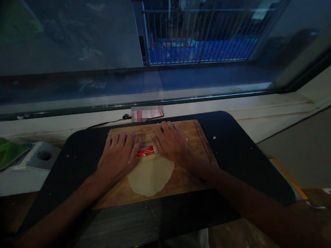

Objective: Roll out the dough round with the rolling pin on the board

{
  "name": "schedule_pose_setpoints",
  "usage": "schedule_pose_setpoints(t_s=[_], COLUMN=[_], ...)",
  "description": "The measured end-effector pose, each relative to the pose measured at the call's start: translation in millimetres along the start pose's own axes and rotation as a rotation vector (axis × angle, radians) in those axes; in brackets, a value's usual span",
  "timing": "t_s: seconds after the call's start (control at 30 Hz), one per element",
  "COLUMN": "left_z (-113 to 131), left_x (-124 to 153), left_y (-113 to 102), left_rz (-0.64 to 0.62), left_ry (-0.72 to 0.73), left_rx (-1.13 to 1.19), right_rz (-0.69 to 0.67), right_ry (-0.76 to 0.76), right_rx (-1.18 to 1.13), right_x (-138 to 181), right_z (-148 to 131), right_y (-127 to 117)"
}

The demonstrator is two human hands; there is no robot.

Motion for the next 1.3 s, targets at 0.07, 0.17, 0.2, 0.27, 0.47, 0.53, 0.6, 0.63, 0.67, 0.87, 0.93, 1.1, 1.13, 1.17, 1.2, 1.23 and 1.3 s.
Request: schedule_pose_setpoints(t_s=[0.07,0.17,0.2,0.27,0.47,0.53,0.6,0.63,0.67,0.87,0.93,1.1,1.13,1.17,1.2,1.23,1.3], left_z=[0.0,-2.3,-4.0,-8.7,-28.6,-33.9,-35.1,-33.6,-30.9,1.8,12.3,18.9,17.2,15.1,12.7,10.4,6.4], left_x=[-3.3,-8.9,-11.3,-17.2,-45.5,-54.1,-58.1,-57.4,-54.6,-4.1,12.6,19.7,16.2,12.1,7.9,3.9,-2.8], left_y=[-0.6,-0.4,0.3,2.2,10.3,11.8,10.7,9.6,8.2,-1.9,-5.4,-8.5,-7.6,-6.3,-4.7,-2.9,0.3], left_rz=[0.004,-0.006,-0.015,-0.024,-0.041,-0.065,-0.086,-0.097,-0.109,-0.094,-0.063,-0.046,-0.048,-0.05,-0.049,-0.047,-0.038], left_ry=[-0.032,-0.046,-0.049,-0.052,-0.107,-0.137,-0.142,-0.131,-0.116,-0.024,-0.004,-0.027,-0.036,-0.045,-0.053,-0.059,-0.066], left_rx=[-0.027,-0.048,-0.05,-0.047,-0.035,-0.05,-0.074,-0.083,-0.089,-0.103,-0.092,-0.061,-0.058,-0.057,-0.055,-0.053,-0.045], right_rz=[0.03,0.042,0.032,-0.004,-0.043,-0.051,-0.049,-0.043,-0.035,0.016,0.035,0.07,0.073,0.074,0.074,0.073,0.07], right_ry=[-0.004,-0.004,-0.003,0.0,-0.011,-0.05,-0.045,-0.025,-0.002,-0.009,-0.012,-0.02,-0.018,-0.015,-0.011,-0.008,-0.007], right_rx=[0.002,-0.02,-0.026,-0.038,-0.04,-0.032,-0.033,-0.037,-0.045,-0.107,-0.139,-0.176,-0.17,-0.161,-0.15,-0.14,-0.119], right_x=[-3.8,-11.7,-15.8,-26.2,-58.7,-62.8,-62.3,-60.2,-56.6,-4.2,15.1,26.0,21.9,16.9,11.4,6.1,-2.8], right_z=[2.5,6.0,7.1,9.2,13.1,11.9,12.3,13.1,13.6,1.1,-3.7,-5.1,-3.9,-2.6,-1.2,0.0,2.1], right_y=[-0.9,-1.3,-0.5,2.3,4.8,4.4,4.7,4.9,5.3,2.2,-0.4,1.4,2.8,4.2,5.3,6.2,7.0])
Point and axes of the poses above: each hand's wrist, its own x-axis away from the middle knuckle, its own y-axis out of the palm, z = x × y, the point moved 5 cm from there along -x, towards the middle knuckle, and after that the axes turned 7 degrees about -x, right-handed, at the moved point
